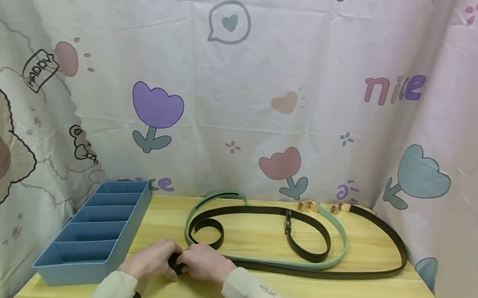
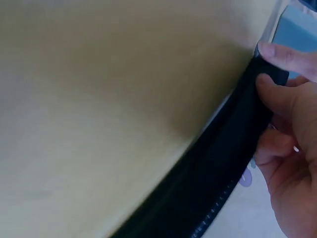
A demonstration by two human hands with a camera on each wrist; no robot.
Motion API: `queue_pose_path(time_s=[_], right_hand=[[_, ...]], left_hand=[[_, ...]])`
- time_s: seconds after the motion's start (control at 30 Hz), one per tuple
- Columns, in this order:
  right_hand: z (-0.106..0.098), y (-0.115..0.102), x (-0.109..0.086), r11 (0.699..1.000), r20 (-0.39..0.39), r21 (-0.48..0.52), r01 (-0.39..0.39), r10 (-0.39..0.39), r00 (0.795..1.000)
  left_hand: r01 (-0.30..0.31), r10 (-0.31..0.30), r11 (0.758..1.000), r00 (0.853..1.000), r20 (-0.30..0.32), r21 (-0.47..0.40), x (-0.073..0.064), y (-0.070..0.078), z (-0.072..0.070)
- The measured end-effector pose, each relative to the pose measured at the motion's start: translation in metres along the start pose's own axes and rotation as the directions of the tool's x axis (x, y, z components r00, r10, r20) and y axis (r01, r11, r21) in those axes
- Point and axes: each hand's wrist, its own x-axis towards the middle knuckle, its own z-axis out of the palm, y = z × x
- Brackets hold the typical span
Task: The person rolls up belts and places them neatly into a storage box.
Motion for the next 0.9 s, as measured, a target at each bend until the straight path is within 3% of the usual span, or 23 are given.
queue_pose_path(time_s=[0.17, 0.4, 0.57, 0.73, 0.9], right_hand=[[0.000, -0.003, 0.000, 1.000, -0.025, 0.010, 0.017, -0.017, 1.000], [-0.003, 0.003, -0.008, 0.999, 0.023, 0.029, 0.021, -0.021, 1.000], [-0.002, 0.002, -0.013, 0.999, -0.002, 0.015, 0.039, -0.039, 0.999], [-0.001, 0.000, -0.014, 0.999, -0.052, -0.021, 0.047, -0.048, 0.998], [-0.002, 0.001, -0.016, 0.998, -0.036, -0.012, 0.067, -0.067, 0.997]], left_hand=[[0.028, -0.028, 1.000, 0.998, -0.048, -0.015, 0.000, 0.003, 0.004], [-0.015, 0.016, 1.000, 1.000, 0.015, -0.015, 0.001, 0.005, 0.000], [-0.020, 0.020, 1.000, 0.999, 0.035, -0.002, -0.001, 0.007, -0.001], [0.029, -0.029, 1.000, 0.999, -0.021, 0.000, -0.001, 0.010, 0.004], [0.052, -0.051, 0.999, 0.997, -0.063, 0.016, -0.002, 0.015, 0.008]])
